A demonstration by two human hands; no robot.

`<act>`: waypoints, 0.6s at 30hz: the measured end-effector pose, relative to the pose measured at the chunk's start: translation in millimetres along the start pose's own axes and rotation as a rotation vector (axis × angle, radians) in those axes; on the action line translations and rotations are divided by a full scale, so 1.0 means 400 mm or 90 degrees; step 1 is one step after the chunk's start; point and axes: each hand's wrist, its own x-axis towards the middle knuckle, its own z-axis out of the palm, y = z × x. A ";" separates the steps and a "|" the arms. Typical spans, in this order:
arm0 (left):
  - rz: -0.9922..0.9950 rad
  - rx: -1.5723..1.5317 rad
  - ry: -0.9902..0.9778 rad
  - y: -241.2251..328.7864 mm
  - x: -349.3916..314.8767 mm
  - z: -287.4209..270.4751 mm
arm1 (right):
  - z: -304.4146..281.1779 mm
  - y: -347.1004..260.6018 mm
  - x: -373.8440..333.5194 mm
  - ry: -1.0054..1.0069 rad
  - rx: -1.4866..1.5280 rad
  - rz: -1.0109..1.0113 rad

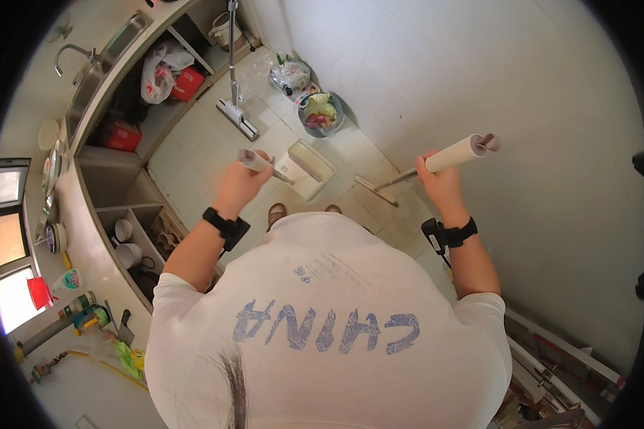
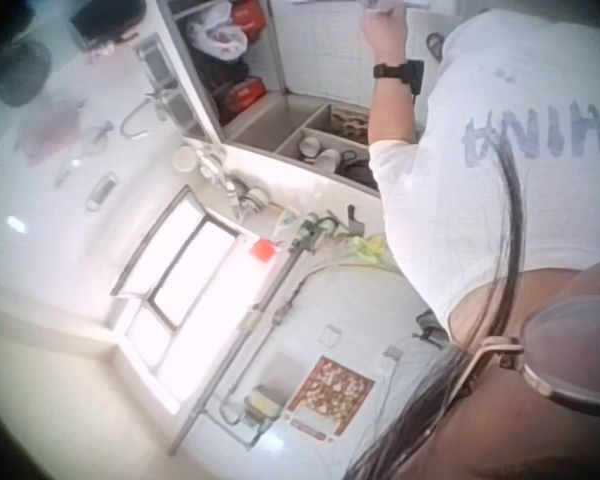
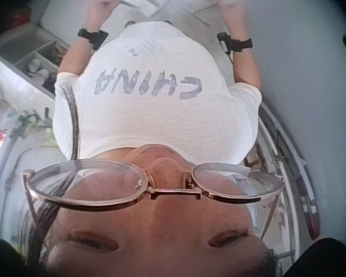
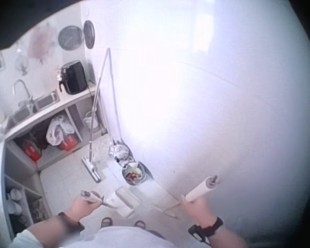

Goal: The person assembles a mop by connecting the handle sections and attaching the mop head. They then pick up a plastic bag, rinse it in the sink, and place it on the floor. The person continues to adjust the mop components and briefly handles a small white object before walking away.

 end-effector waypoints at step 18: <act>0.026 0.070 -0.171 -0.132 -0.001 0.184 | 0.321 -0.308 0.082 -0.265 0.001 -0.288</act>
